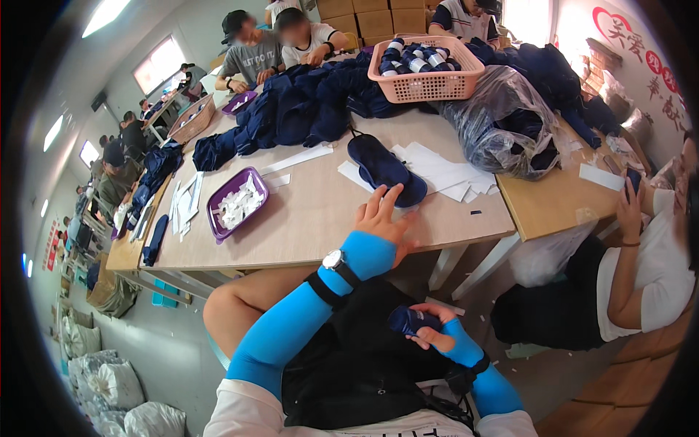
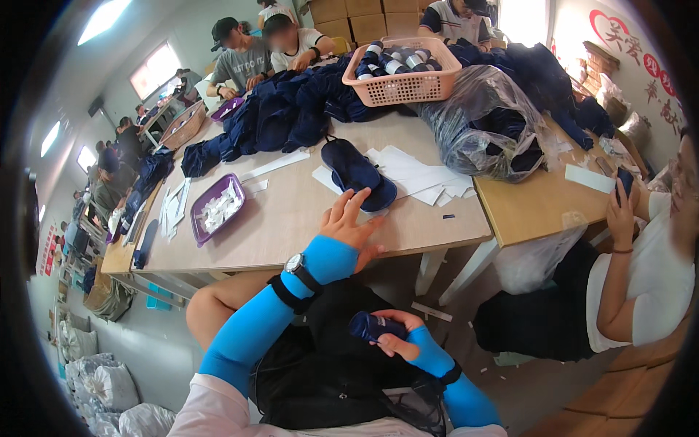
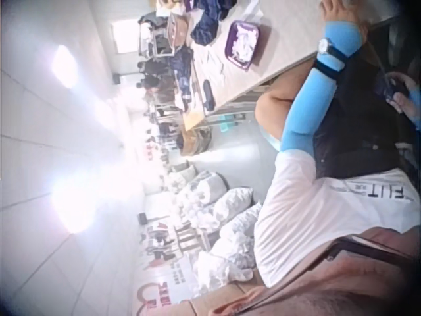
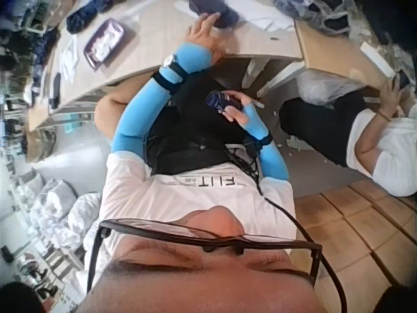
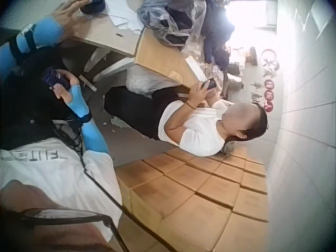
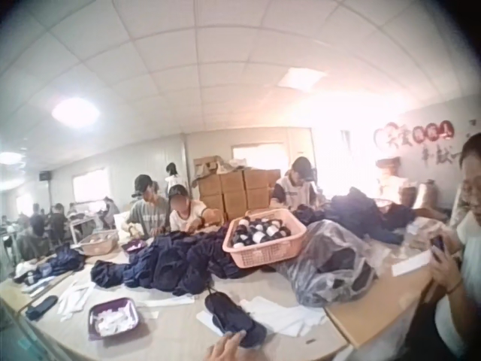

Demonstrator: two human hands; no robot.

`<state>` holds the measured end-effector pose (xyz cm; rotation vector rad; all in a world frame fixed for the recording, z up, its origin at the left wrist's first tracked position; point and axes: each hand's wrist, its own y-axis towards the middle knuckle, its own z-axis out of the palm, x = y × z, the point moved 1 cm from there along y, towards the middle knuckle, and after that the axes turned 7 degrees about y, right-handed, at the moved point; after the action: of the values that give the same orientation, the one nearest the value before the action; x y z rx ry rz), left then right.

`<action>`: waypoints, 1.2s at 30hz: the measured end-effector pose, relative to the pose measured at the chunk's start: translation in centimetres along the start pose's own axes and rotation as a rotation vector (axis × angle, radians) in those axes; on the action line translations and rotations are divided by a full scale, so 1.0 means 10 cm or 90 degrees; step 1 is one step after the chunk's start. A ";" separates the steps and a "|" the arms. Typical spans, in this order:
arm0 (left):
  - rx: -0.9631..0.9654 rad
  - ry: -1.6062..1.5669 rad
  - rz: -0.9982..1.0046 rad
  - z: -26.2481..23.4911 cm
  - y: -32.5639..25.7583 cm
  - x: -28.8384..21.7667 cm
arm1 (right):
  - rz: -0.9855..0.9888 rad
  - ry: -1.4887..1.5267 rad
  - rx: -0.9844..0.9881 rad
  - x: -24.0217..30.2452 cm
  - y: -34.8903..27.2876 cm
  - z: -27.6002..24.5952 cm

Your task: Folding and applying paper tags to blue fabric components in a manufacturing facility.

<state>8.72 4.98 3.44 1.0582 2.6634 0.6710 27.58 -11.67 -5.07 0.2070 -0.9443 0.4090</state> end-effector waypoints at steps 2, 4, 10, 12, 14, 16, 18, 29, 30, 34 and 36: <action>0.028 0.051 -0.008 0.10 0.05 0.06 | 0.047 0.029 0.035 -0.04 0.04 0.01; 0.085 0.070 -0.053 0.08 0.12 0.13 | 0.051 0.048 0.050 -0.15 0.07 0.00; -0.027 0.215 -0.104 -0.13 0.18 0.46 | 0.122 0.069 0.118 -0.57 0.13 -0.06; -0.050 0.290 -0.150 -0.09 0.13 0.46 | 0.117 0.084 0.122 -0.54 0.15 -0.07; -0.039 0.234 -0.107 0.00 0.05 0.35 | 0.109 0.096 0.125 -0.53 0.17 -0.08; -0.020 0.094 -0.050 0.10 0.00 0.23 | 0.125 0.101 0.110 -0.56 0.18 -0.09; 0.003 0.084 -0.038 0.13 -0.01 0.19 | 0.132 0.081 0.112 -0.53 0.18 -0.09; -0.054 -0.105 0.042 -0.08 -0.22 0.15 | 0.115 0.036 0.108 -0.57 0.20 -0.11; -0.057 -0.103 0.040 -0.07 -0.24 0.15 | 0.110 0.035 0.100 -0.58 0.21 -0.10; -0.049 -0.144 0.083 -0.02 -0.32 0.21 | 0.124 0.004 0.081 -0.49 0.23 0.00; -0.047 -0.152 0.099 0.00 -0.37 0.23 | 0.113 0.004 0.081 -0.51 0.23 0.02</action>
<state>4.83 4.17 1.65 1.2489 2.3557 0.6229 23.78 -10.97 -9.15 0.2382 -0.9351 0.6336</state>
